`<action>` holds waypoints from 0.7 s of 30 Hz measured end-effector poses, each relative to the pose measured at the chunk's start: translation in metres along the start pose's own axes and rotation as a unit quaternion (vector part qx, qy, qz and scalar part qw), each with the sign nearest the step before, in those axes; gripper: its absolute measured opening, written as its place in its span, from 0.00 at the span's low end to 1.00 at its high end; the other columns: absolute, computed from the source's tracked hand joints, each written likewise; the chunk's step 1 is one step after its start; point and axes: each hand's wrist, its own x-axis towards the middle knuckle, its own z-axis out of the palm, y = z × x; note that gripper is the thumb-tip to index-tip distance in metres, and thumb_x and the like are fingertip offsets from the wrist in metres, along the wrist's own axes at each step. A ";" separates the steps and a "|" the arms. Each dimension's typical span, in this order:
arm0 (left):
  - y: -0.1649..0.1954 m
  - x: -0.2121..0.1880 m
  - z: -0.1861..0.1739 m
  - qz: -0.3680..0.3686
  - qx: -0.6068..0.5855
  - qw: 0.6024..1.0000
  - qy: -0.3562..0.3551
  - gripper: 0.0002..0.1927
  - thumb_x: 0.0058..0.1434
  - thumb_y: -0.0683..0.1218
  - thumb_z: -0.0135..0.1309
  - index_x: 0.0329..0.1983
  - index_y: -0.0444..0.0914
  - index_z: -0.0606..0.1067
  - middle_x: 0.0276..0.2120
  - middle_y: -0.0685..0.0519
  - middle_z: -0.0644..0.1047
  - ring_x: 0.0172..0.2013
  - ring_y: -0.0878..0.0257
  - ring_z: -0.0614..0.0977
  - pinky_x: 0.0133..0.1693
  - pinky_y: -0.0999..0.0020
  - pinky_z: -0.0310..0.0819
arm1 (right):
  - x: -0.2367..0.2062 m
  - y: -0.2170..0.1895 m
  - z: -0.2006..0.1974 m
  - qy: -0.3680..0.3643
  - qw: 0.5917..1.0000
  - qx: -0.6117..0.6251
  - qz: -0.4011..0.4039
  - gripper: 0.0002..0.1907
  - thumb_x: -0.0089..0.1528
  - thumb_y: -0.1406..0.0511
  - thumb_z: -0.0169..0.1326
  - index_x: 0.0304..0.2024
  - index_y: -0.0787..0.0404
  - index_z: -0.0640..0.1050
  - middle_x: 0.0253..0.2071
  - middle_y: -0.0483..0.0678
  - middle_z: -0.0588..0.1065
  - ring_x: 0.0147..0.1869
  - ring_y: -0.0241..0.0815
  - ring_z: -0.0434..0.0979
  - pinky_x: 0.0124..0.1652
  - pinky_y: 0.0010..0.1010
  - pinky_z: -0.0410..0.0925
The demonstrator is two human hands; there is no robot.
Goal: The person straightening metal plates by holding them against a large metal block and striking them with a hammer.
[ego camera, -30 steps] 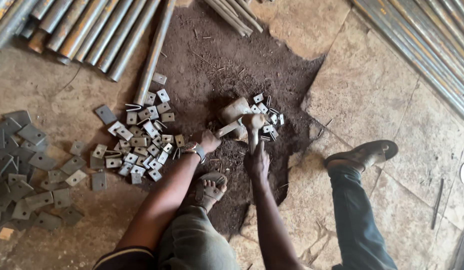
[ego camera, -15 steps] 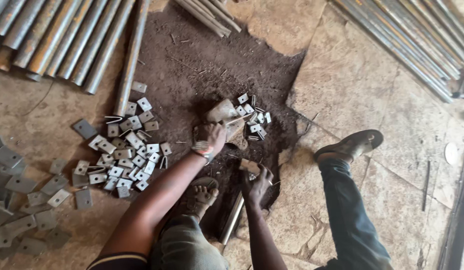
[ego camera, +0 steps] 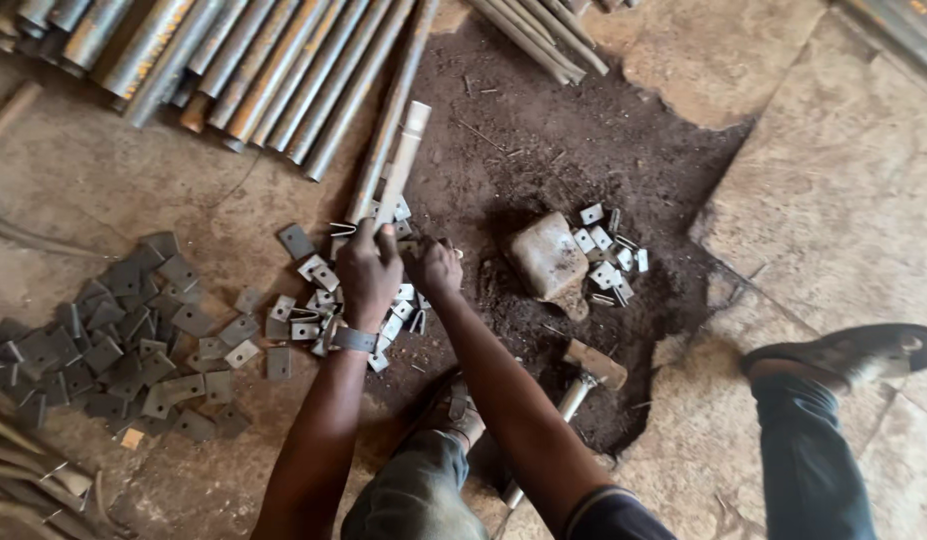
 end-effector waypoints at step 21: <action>-0.023 -0.087 0.120 -0.026 0.014 0.924 -0.381 0.14 0.68 0.48 0.52 0.29 0.35 0.76 0.16 0.53 0.73 0.14 0.66 0.71 0.16 0.66 0.64 | -0.020 0.200 -0.159 0.134 0.948 0.039 -0.286 0.22 0.62 0.69 0.62 0.56 0.73 0.73 0.50 0.63 0.77 0.53 0.54 0.79 0.49 0.38 0.77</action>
